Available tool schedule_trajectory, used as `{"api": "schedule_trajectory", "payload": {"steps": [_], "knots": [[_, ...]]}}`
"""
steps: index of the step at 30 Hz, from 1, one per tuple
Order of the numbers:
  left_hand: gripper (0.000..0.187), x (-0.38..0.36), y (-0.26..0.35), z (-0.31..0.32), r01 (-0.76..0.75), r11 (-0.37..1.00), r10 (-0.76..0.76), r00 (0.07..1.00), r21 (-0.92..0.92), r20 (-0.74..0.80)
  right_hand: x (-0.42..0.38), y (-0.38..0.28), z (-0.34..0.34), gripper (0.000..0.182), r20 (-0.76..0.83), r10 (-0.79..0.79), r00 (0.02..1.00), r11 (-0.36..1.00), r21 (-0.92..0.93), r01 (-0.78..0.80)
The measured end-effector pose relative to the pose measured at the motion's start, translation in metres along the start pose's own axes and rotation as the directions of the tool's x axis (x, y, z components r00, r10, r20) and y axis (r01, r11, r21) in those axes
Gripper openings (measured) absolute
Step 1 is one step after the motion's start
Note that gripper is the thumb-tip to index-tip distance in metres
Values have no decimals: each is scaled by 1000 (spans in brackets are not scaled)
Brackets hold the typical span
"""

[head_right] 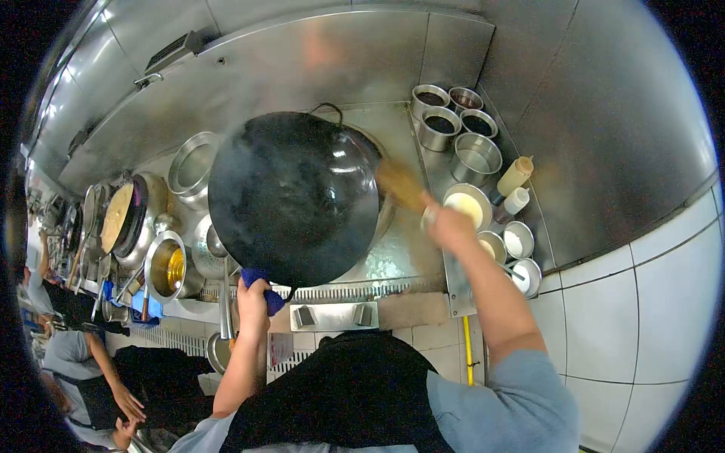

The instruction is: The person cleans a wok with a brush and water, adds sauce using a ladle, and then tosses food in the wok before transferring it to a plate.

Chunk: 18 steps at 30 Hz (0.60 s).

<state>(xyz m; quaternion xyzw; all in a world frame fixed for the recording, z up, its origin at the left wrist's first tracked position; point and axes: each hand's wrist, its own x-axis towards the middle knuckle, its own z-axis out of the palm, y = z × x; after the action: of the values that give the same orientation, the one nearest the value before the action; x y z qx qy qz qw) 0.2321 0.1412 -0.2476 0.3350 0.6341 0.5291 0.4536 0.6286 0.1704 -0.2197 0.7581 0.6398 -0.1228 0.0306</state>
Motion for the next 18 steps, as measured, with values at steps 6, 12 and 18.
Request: {"api": "schedule_trajectory", "payload": {"steps": [6,12,18], "knots": [[14,43,-12,9,410,902,-383,904,-133,190,-24,14,6,75,-46,178,983,770,629,-110],[16,52,-30,68,575,770,-480,807,-275,344,-100,-34,103,76,169,240,956,943,193,-271],[37,48,-52,44,513,798,-372,833,-318,410,-112,-44,123,77,232,217,948,972,36,-231]]}}
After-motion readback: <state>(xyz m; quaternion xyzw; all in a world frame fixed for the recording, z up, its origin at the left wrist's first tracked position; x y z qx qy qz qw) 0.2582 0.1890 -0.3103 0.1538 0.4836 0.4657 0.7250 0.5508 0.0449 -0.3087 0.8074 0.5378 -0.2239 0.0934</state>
